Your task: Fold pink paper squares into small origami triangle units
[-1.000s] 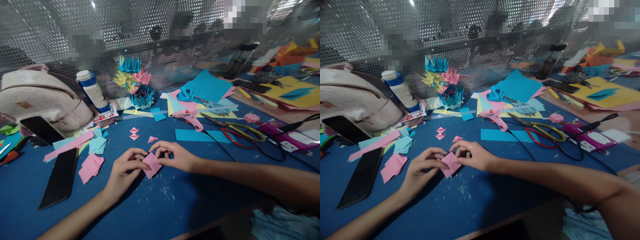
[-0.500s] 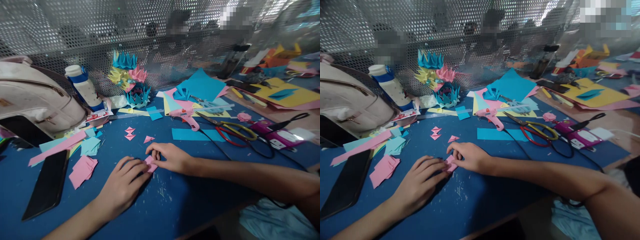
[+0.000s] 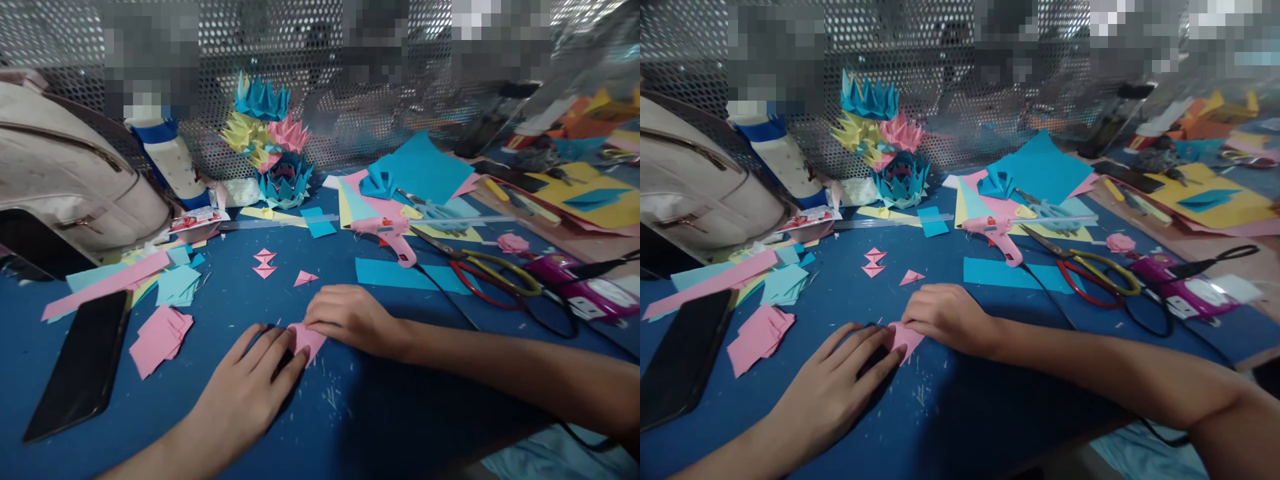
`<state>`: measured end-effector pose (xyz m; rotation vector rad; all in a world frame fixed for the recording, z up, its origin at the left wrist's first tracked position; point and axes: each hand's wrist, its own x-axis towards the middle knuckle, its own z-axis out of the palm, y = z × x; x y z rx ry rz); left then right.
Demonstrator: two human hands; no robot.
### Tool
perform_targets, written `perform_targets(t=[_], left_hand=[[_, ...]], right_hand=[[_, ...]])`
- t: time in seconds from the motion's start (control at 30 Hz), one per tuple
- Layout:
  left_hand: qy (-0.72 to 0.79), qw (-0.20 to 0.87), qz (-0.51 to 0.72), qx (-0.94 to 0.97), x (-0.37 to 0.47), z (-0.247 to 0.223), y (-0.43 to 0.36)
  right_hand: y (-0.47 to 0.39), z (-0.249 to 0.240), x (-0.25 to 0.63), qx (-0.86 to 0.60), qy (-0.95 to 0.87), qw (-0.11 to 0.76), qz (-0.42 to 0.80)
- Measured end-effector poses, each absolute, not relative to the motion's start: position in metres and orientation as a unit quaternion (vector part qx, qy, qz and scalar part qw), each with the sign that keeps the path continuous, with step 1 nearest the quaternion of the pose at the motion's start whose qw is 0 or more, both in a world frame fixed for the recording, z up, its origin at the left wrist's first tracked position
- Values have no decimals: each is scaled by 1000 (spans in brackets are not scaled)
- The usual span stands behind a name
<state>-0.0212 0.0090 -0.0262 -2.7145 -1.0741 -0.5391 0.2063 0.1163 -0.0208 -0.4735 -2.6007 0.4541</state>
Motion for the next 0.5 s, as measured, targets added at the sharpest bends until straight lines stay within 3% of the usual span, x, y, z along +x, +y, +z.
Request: perform_targets(t=[0.1,0.3,0.5], left_hand=[[-369,76,-173,-910,-22,-26,9],[-377,62,-177,-907,-24,-26,11],[-371,54,-185,-908,-25,-25,12]], right_hand=[[120,-22,209,-119,-962,216,118],[128,-28,213,-43,-948,289,129],[134,-30,215,-22,-951,276,136]])
